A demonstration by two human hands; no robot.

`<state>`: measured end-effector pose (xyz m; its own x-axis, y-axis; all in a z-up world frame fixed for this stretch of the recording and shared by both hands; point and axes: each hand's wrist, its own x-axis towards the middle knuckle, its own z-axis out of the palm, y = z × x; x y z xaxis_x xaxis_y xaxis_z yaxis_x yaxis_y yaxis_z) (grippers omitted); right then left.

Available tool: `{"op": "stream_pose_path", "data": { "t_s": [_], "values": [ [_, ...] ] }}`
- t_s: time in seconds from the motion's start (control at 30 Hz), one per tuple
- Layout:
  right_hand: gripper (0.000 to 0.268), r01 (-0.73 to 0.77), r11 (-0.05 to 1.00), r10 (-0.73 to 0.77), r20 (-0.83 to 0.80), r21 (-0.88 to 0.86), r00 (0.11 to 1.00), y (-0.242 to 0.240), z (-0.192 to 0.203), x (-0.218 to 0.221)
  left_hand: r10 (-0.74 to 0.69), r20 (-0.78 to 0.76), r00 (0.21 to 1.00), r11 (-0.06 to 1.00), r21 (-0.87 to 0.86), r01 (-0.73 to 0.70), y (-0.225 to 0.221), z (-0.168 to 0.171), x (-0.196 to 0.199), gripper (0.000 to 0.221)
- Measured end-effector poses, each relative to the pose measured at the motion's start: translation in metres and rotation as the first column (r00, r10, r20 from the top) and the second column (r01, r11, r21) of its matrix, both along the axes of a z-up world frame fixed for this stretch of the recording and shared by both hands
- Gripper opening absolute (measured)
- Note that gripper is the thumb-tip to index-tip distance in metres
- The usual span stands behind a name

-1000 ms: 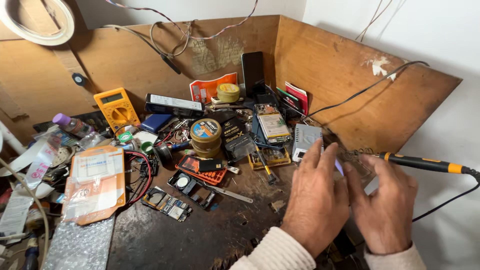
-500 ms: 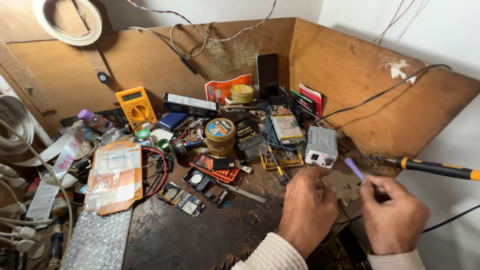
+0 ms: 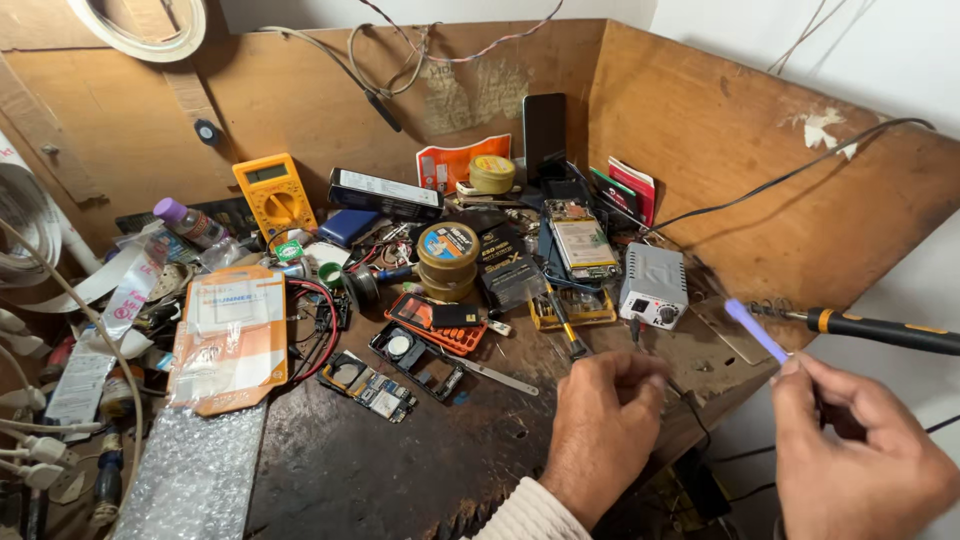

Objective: The person solders components on a circuit board and handles small internal parts of a mobile phone on a repair bench.

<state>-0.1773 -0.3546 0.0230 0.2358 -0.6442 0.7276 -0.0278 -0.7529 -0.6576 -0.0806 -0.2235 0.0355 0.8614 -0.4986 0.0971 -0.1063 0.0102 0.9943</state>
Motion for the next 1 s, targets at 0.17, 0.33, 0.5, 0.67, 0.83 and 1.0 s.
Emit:
{"op": "stream_pose_path", "data": {
  "t_s": [0.17,0.33,0.5,0.67,0.83,1.0],
  "values": [
    [0.012,-0.145,0.989,0.145,0.015,-0.022,0.989,0.038,-0.011,0.004,-0.230,-0.452,0.862,0.947,-0.308,0.091,-0.018,-0.006,-0.001,0.037],
    [0.015,-0.217,0.974,0.221,-0.062,0.070,0.973,0.043,-0.015,0.013,-0.135,-0.494,0.859,0.946,-0.323,-0.037,-0.016,-0.012,0.009,0.024],
    [0.021,-0.218,0.945,0.259,-0.150,0.245,0.954,-0.014,-0.008,0.033,-0.126,-0.512,0.850,0.926,-0.368,-0.084,0.000,-0.015,0.025,0.022],
    [0.021,-0.288,0.928,0.331,-0.166,0.237,0.929,-0.034,-0.011,0.047,-0.174,-0.523,0.834,0.907,-0.414,-0.071,0.004,-0.017,0.019,0.022],
    [0.017,-0.449,0.886,0.435,0.128,0.115,0.891,0.008,-0.080,0.008,-0.128,-0.499,0.857,0.849,-0.502,-0.166,0.022,-0.010,0.027,0.025],
    [0.029,-0.409,0.752,0.515,-0.074,0.517,0.854,0.068,-0.078,0.018,-0.172,-0.610,0.773,0.799,-0.545,-0.252,0.055,0.015,0.033,0.021]
  ]
}}
